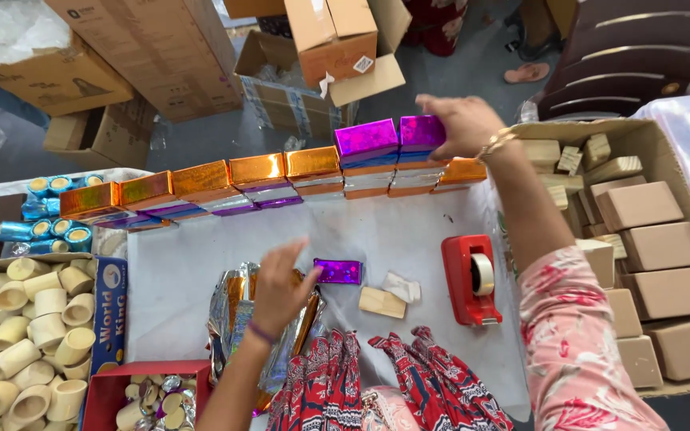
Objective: Wrapping small rectangular soap bars in decorative foil and arranging them into stacks.
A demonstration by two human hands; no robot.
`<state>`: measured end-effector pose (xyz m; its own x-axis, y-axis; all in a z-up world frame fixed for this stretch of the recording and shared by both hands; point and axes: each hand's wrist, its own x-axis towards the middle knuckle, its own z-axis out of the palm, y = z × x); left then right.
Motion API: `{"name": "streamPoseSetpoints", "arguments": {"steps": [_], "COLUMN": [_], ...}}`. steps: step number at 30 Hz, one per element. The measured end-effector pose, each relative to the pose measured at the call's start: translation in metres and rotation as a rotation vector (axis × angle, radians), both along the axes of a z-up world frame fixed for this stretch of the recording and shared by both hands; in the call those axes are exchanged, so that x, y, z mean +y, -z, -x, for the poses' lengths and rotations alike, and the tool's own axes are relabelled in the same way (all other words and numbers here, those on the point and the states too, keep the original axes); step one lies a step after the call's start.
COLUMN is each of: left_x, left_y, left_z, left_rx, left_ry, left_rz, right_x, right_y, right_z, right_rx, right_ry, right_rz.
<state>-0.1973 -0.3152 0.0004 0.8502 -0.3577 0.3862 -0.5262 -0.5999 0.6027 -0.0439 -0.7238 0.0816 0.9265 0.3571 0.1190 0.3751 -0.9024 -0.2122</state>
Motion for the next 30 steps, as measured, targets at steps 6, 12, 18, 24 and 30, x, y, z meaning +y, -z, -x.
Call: {"name": "streamPoseSetpoints", "arguments": {"steps": [6,12,18,24,30], "left_x": [-0.062,-0.126,-0.132,-0.074,-0.038], "left_y": [-0.052,-0.016,-0.007,-0.016,0.003], "left_z": [-0.107,-0.184,-0.207,-0.209,-0.21], "left_rx": [-0.13,-0.114,-0.047,-0.079,0.127], "left_ry": [0.09,0.1,0.098,0.054,-0.063], "left_rz": [-0.087,-0.227,-0.239,-0.134,-0.248], "right_x": [0.011,0.012,0.006,0.005,0.008], "right_y": [0.013,0.009,0.024,0.022,0.021], "right_z": [-0.007,-0.005,-0.002,0.0,-0.002], "right_rx": [0.149,0.175,0.078,0.085,0.098], "right_ry": [0.105,0.155,0.097,0.094,0.101], "right_rz": [0.013,0.007,-0.084,-0.13,-0.111]}}
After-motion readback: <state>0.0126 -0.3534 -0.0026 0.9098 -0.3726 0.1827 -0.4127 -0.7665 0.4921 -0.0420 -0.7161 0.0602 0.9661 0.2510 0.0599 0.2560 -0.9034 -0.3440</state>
